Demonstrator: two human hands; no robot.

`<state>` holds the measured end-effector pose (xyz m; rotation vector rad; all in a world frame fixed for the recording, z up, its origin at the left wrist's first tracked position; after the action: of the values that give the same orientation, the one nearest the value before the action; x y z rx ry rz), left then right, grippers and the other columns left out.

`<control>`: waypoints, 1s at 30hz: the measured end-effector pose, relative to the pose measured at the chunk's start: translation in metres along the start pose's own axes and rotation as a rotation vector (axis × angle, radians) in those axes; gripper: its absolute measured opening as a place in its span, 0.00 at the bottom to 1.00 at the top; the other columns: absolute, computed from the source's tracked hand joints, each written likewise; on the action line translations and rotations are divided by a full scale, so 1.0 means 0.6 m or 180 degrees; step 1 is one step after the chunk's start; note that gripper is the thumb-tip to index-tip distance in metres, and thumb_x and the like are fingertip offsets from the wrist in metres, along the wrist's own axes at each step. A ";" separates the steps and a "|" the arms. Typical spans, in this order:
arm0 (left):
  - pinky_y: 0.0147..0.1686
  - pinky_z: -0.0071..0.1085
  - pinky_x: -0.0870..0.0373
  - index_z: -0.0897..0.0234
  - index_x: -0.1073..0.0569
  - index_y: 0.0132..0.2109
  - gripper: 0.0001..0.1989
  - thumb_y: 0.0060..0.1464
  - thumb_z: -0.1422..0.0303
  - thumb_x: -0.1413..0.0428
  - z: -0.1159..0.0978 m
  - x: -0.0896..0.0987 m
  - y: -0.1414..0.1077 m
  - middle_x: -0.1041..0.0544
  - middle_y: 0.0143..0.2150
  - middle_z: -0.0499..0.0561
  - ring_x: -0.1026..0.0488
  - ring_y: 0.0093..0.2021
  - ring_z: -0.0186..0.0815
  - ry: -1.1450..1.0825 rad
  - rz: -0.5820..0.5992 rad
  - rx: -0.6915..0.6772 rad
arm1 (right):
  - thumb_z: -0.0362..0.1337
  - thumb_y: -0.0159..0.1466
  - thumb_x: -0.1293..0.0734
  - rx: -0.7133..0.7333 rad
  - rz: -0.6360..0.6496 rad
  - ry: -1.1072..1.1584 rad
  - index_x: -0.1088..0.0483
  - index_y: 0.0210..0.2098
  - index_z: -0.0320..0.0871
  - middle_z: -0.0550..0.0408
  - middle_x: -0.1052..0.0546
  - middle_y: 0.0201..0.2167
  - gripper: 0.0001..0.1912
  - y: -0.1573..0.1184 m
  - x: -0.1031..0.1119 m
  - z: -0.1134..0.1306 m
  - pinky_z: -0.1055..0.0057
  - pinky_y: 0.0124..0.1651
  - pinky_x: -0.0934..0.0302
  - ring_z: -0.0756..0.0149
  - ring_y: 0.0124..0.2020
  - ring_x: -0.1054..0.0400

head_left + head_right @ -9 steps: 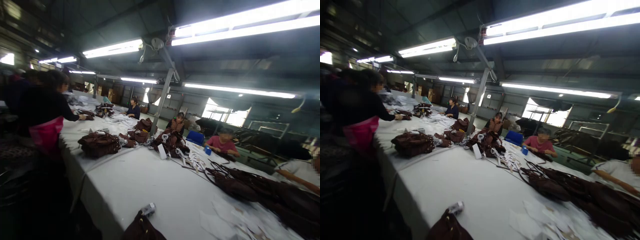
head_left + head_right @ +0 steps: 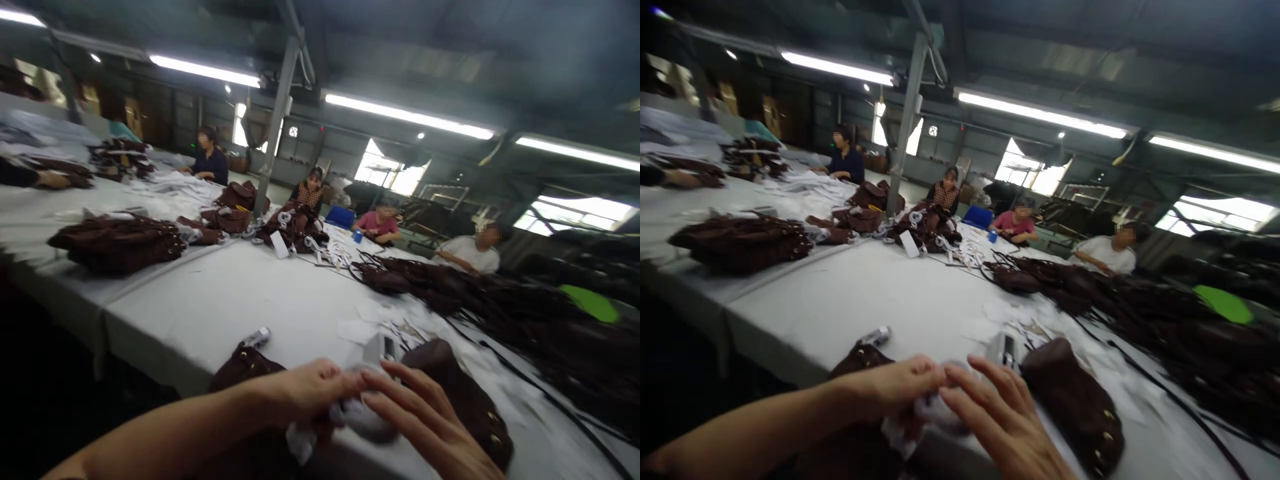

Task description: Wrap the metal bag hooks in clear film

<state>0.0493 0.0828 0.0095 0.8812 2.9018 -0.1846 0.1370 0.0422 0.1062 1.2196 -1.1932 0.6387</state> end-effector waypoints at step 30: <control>0.33 0.30 0.29 0.67 0.36 0.50 0.27 0.56 0.48 0.52 -0.078 -0.021 0.088 0.28 0.34 0.51 0.30 0.30 0.32 -0.0121 -0.0115 -0.1317 | 0.51 0.60 0.35 -0.3316 -0.2365 0.1563 0.29 0.39 0.42 0.53 0.24 0.31 0.19 -0.059 0.013 -0.137 0.69 0.36 0.33 0.60 0.33 0.30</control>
<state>0.0859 0.1263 0.0528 0.7409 2.7646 0.3786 0.1992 0.1072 0.1084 0.4679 -0.4353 -0.2546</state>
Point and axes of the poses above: each hand's wrist, its own y-axis towards the middle knuckle, its own x-axis out of the back of the hand, z = x × y, the point moved 9 cm from there along y, towards the middle knuckle
